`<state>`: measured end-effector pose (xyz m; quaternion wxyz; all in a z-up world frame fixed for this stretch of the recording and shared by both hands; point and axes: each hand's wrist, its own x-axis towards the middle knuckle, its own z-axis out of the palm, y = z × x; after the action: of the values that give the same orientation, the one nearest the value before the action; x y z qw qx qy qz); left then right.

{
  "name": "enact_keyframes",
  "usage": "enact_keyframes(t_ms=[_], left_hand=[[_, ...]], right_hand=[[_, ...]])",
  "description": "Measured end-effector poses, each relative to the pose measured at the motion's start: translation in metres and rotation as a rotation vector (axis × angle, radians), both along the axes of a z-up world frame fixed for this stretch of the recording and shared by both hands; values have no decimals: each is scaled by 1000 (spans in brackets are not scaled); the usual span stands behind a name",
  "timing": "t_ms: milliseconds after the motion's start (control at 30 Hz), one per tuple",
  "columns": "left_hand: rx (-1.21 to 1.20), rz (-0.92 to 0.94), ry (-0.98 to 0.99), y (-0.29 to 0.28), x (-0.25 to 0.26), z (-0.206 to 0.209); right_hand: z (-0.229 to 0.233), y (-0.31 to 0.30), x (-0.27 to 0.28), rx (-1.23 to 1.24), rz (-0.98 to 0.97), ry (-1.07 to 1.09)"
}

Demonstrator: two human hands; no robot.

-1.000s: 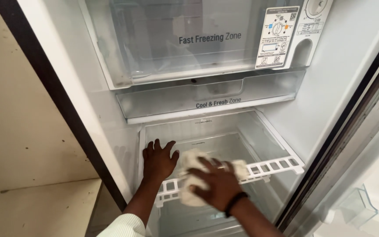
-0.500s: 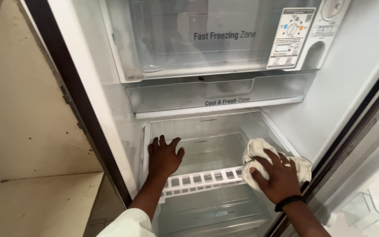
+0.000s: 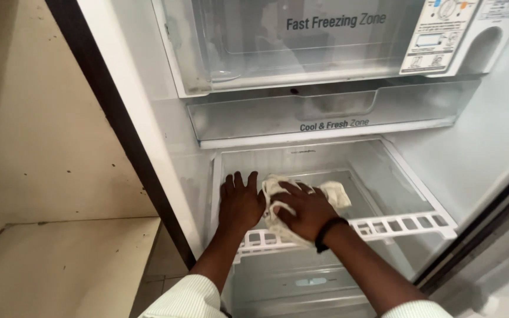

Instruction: The person cleans the interior of a refrigerator using a white cloth. They wipe the bottom surface of the 'Cool & Fresh Zone' drawer and the surrounding interior walls of the fridge.

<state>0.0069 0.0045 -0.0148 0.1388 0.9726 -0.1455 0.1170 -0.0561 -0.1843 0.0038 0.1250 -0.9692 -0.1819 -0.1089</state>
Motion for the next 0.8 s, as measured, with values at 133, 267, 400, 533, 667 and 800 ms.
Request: enact_keyframes(t_ms=[133,267,400,533,667,800], left_hand=[[13,-10,-12,-4,4,2],[31,-7,-43,-3,4,-5],[36,-7,-35,-2,2,-1],[32,-28,-56,-1,4,-5],[37,-18,-18,-2,1,0],[56,-15,-64,-1,-1,-7]], right_hand=[[20,-4,48,-91,10,118],[22,-7,82,-265,-122,234],[13,-38,107,-301,-187,225],[18,-111,98,-426,-229,250],[12,-191,60,-267,-338,225],[58,-173,-15,-160,-590,348]])
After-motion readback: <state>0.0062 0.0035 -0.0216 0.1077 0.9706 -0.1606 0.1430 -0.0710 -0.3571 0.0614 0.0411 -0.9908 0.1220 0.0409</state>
